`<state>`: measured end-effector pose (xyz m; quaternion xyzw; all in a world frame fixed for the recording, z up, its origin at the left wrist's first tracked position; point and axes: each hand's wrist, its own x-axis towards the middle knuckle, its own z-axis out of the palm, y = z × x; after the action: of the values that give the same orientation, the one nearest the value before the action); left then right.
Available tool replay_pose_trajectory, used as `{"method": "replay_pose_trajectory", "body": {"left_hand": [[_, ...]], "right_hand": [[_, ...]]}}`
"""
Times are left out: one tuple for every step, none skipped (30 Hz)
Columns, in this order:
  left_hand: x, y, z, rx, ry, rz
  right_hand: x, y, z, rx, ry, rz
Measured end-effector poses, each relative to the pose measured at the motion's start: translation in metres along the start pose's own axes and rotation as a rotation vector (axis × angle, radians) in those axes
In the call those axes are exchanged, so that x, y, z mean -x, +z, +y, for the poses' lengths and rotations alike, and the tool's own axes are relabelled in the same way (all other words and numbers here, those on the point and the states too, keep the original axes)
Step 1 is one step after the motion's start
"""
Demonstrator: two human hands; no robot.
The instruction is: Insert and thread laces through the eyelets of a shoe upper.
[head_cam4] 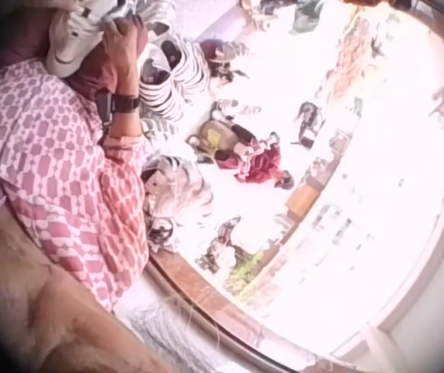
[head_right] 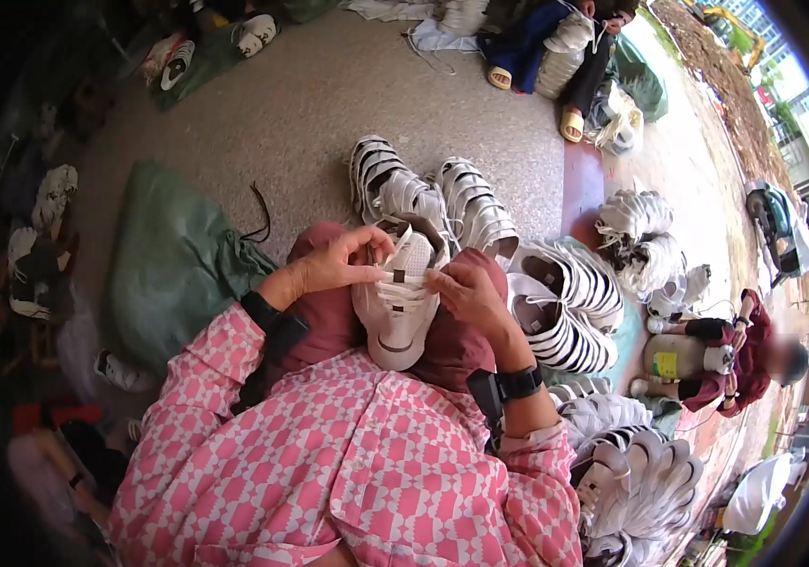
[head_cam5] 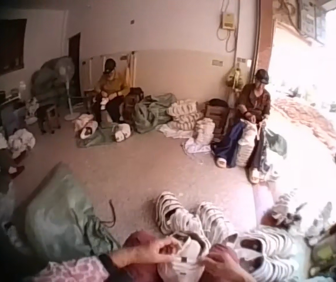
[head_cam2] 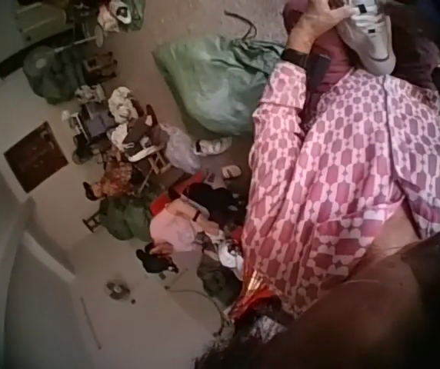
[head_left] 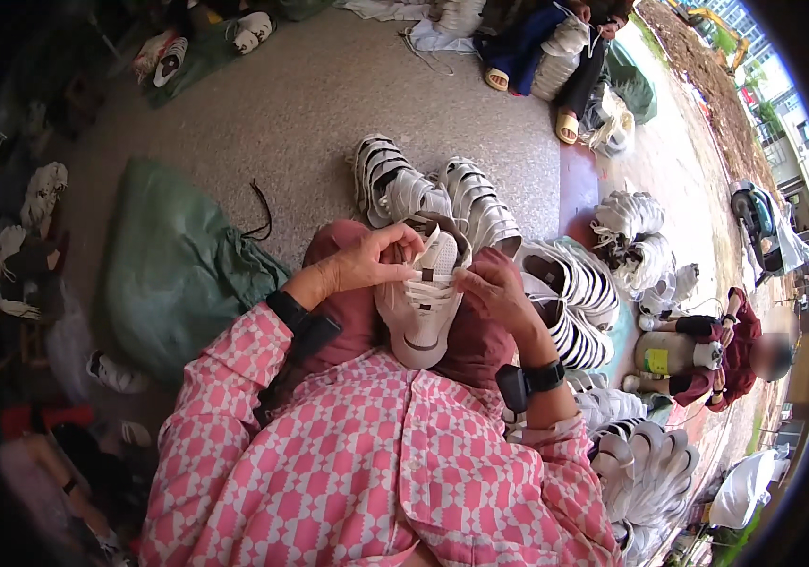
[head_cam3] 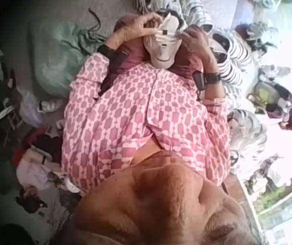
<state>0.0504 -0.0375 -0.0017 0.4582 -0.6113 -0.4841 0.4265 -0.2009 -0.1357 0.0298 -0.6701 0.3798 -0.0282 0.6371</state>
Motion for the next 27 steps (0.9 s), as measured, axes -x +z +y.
{"method": "replay_pose_trajectory", "body": {"left_hand": [[-0.001, 0.005, 0.006, -0.054, -0.054, 0.053], [-0.005, 0.01, 0.009, -0.055, -0.055, 0.049], [-0.008, 0.016, 0.012, -0.186, -0.054, 0.124], [-0.011, 0.02, 0.014, -0.318, -0.052, 0.198], [-0.012, 0.022, 0.017, -0.321, -0.053, 0.194], [-0.013, 0.024, 0.019, -0.432, -0.088, 0.225], [-0.014, 0.025, 0.021, -0.544, -0.122, 0.255], [-0.013, 0.026, 0.023, -0.548, -0.121, 0.246], [-0.015, 0.027, 0.025, -0.596, -0.121, 0.257], [-0.016, 0.028, 0.028, -0.644, -0.12, 0.267], [-0.016, 0.029, 0.031, -0.649, -0.113, 0.253], [-0.013, 0.028, 0.033, -0.626, -0.105, 0.281], [-0.013, 0.028, 0.035, -0.603, -0.097, 0.309], [-0.014, 0.028, 0.034, -0.611, -0.093, 0.294], [-0.014, 0.028, 0.034, -0.556, -0.077, 0.32], [-0.015, 0.028, 0.034, -0.498, -0.059, 0.34], [-0.017, 0.029, 0.036, -0.504, -0.058, 0.324], [-0.021, 0.031, 0.037, -0.67, 0.067, 0.363], [-0.026, 0.033, 0.038, -0.833, 0.198, 0.4], [-0.027, 0.034, 0.033, -0.902, 0.148, 0.357], [-0.027, 0.037, 0.028, -0.906, 0.148, 0.346], [-0.026, 0.039, 0.026, -0.529, 0.061, 0.36], [-0.024, 0.04, 0.021, -0.152, -0.026, 0.369], [-0.032, 0.034, 0.022, -0.859, 0.166, 0.381], [-0.033, 0.034, 0.022, -0.859, 0.167, 0.376], [-0.033, 0.033, 0.023, -0.867, 0.131, 0.4], [-0.036, 0.036, 0.029, -0.868, 0.102, 0.414]], "right_hand": [[-0.001, 0.0, -0.002, -0.039, -0.083, 0.04], [-0.002, -0.001, -0.004, -0.078, -0.165, 0.081], [-0.002, 0.0, -0.007, -0.081, -0.165, 0.082], [-0.002, 0.001, -0.011, -0.138, -0.141, 0.061], [-0.001, 0.002, -0.015, -0.196, -0.117, 0.041], [0.001, 0.004, -0.022, -0.201, -0.118, 0.046], [0.004, 0.006, -0.031, -0.205, -0.11, 0.035], [0.005, 0.009, -0.036, -0.21, -0.102, 0.025], [0.004, 0.008, -0.037, -0.218, -0.105, 0.036], [0.004, 0.007, -0.036, -0.161, -0.154, 0.06], [0.003, 0.005, -0.036, -0.104, -0.202, 0.086], [0.003, 0.004, -0.037, -0.115, -0.205, 0.095], [0.003, 0.002, -0.038, -0.14, -0.196, 0.1], [0.003, -0.001, -0.041, -0.166, -0.186, 0.106], [0.002, -0.002, -0.048, -0.179, -0.191, 0.109], [0.002, -0.005, -0.057, -0.176, -0.188, 0.057], [0.002, -0.008, -0.068, -0.172, -0.187, 0.004], [0.001, -0.01, -0.08, -0.117, -0.219, -0.055], [-0.001, -0.006, -0.089, -0.128, -0.223, -0.043], [-0.003, -0.001, -0.098, -0.095, -0.347, -0.126], [-0.005, 0.006, -0.105, -0.06, -0.469, -0.215], [-0.003, 0.01, -0.116, -0.067, -0.476, -0.215], [0.0, 0.014, -0.127, 0.11, -0.689, -0.157], [0.001, 0.015, -0.132, 0.294, -0.893, -0.088], [-0.001, 0.011, -0.132, 0.292, -0.892, -0.084], [-0.005, 0.004, -0.131, 0.352, -0.89, 0.11], [-0.004, -0.005, -0.127, 0.414, -0.872, 0.316]]}}
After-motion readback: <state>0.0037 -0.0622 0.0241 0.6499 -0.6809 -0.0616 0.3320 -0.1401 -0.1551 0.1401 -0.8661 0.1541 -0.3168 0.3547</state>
